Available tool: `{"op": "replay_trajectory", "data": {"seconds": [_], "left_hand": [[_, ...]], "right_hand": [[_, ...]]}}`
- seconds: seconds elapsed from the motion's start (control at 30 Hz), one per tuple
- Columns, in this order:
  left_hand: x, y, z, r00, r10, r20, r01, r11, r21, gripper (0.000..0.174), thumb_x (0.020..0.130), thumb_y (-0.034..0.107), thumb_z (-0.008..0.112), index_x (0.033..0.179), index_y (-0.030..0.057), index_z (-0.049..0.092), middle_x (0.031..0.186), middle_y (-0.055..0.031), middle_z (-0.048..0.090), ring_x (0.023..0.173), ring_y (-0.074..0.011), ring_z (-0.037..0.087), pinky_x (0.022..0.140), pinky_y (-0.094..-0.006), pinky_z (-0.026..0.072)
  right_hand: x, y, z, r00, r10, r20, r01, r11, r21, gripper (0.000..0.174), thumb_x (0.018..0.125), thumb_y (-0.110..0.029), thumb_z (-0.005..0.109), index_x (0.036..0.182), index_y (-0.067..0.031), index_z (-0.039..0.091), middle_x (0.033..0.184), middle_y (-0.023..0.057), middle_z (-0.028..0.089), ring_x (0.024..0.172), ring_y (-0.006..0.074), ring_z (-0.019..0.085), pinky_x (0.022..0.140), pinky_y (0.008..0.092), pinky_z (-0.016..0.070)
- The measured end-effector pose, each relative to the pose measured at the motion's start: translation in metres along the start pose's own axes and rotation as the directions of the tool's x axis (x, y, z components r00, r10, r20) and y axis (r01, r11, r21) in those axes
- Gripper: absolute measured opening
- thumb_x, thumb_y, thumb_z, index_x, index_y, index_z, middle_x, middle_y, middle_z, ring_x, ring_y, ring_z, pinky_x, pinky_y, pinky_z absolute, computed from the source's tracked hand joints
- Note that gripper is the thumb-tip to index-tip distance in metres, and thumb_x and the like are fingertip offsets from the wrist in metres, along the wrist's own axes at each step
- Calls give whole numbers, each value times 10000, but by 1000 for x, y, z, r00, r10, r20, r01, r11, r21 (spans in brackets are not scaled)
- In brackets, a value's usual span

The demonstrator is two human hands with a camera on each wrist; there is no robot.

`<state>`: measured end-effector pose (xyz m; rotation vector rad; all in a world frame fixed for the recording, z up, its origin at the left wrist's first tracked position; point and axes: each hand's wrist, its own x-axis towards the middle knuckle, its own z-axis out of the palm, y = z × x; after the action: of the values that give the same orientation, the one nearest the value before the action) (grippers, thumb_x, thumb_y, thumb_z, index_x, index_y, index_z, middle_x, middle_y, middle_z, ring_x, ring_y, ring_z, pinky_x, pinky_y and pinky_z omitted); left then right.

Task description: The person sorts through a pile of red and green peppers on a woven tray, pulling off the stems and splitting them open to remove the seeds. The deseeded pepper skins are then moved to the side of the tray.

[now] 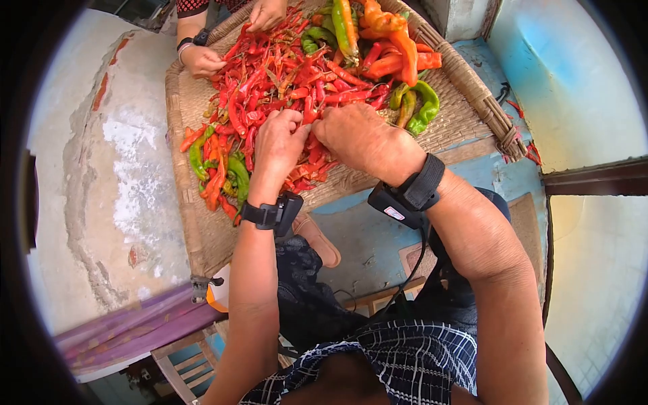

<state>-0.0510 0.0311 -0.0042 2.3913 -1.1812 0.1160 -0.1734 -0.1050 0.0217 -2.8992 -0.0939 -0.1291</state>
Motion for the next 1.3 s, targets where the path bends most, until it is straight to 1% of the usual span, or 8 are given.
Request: {"op": "replay_trajectory", "data": {"seconds": [0.2,0.27,0.5,0.8,0.9,1.0,1.07,1.3], "left_hand": [[7,-16,-17,972,-157,172,207,920,-334,116,822,125,679,911,61,638,808,-9,611,722,-72,562,625,-237,447],[10,-20,-31,981,-109,162,193,662,-724,103,860,124,656,948,77,629,836,32,607,746,-29,545,609,-191,411],[11,-23,-52,969,-164,182,212,186,-959,100,904,86,620,993,89,573,843,11,598,696,-66,542,621,-210,456],[11,-50,-61,888,-405,-219,-67,356,-932,110,918,109,606,994,38,571,886,-46,585,784,-126,570,705,-252,488],[-11,-95,-66,902,-417,113,146,48,-988,485,982,259,478,1396,28,372,1441,-162,389,1210,-245,435,1011,-314,356],[-5,-45,-61,838,-474,270,536,617,-576,313,916,312,616,1109,66,612,827,1,630,648,-77,555,520,-213,394],[-14,-43,-35,978,-158,137,158,987,11,190,879,192,591,983,33,578,690,-119,626,610,-234,605,559,-370,441],[-11,-43,-16,994,-72,82,85,982,-167,181,773,-73,535,922,28,546,639,-96,516,560,-200,497,552,-339,403]], "right_hand": [[-2,0,0,1000,-16,-24,16,1000,-11,176,809,-118,597,958,-24,589,895,148,614,788,327,647,659,422,536],[-2,0,3,1000,-8,-16,8,1000,-8,182,810,-118,596,967,-26,591,899,147,613,792,325,647,659,422,535],[-1,-4,3,1000,3,4,-3,1000,-28,214,811,-125,603,1002,-29,600,927,142,605,809,317,645,657,417,536],[1,-2,8,997,-43,-63,38,996,-85,162,803,-126,587,931,-32,619,840,122,621,699,286,659,568,402,536],[-4,-4,17,976,-86,-202,50,983,-179,70,784,-112,579,768,-70,632,686,98,626,640,211,674,501,352,534],[7,-4,29,991,-7,-136,-7,994,-107,109,755,-110,596,778,-37,674,733,107,644,678,241,682,511,368,530],[1,-10,20,988,21,-150,-28,998,-49,118,743,-108,602,789,-28,675,772,119,648,707,245,683,533,373,532],[8,-8,22,986,2,-169,-5,1000,-20,130,721,-130,627,791,-26,661,746,115,641,693,266,666,567,379,519]]}}
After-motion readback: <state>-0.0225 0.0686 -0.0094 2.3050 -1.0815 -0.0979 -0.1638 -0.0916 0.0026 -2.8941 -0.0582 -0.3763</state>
